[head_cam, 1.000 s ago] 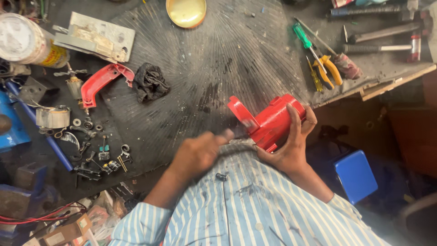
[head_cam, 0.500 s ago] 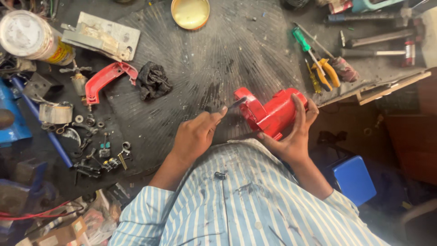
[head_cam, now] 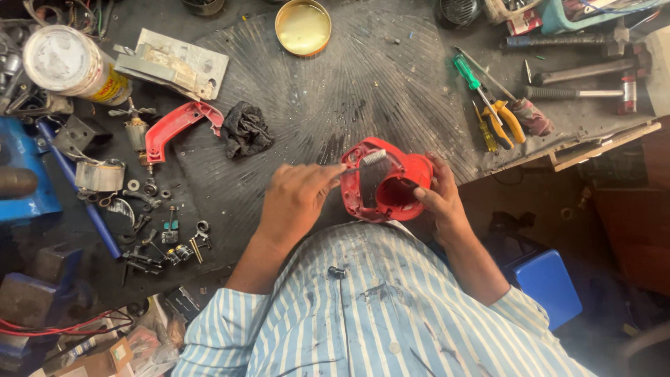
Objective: The person pours liquid from a plastic bottle into a shallow metal lid, dips a brush into it, and brushes the liquid over a red plastic machine housing, rotating the housing to coat different surfaces. At the end they set the housing down and wipe their hands with a dark cloth.
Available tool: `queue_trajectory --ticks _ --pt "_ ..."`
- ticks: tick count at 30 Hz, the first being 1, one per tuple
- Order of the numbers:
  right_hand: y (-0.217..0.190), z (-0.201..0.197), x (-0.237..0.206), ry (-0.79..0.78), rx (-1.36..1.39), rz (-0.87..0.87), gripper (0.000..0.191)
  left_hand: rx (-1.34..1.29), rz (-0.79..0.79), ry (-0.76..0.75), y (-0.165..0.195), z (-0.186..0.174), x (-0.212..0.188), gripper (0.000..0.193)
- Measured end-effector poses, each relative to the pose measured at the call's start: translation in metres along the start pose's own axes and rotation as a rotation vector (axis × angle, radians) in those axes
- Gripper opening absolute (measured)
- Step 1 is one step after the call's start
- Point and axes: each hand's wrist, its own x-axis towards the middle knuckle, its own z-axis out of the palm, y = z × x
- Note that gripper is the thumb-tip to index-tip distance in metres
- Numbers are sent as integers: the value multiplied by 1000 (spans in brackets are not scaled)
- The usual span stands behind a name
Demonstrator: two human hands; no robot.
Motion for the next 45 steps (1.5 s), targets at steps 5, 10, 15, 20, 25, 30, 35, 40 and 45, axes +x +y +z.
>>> queue_trajectory --ticks 5,10,15,20,25,30,35,40,45 --pt "-4 8 0 -7 -372 -31 105 18 -95 -118 -19 -15 17 17" --pt "-7 12 1 5 -610 -73 106 30 -26 -116 -39 -21 21 10" --pt "-10 13 1 -12 -603 -79 104 -37 -47 -139 -53 -12 27 6" --pt "-11 14 1 -8 -634 -64 103 -169 -81 -153 -56 2 36 5" --pt "-13 15 0 -27 -654 -82 103 -178 -19 -158 -54 5 39 9" --pt "-13 17 0 21 -727 -24 104 -126 -72 -155 -54 2 39 13" --pt "-12 17 0 -12 -702 -76 103 -128 -24 -181 -54 4 34 10" --pt "-10 16 1 5 -714 -79 104 -99 -6 -87 -60 6 31 5" --pt "-9 15 0 -9 -727 -95 105 -95 8 -96 -63 13 24 7"
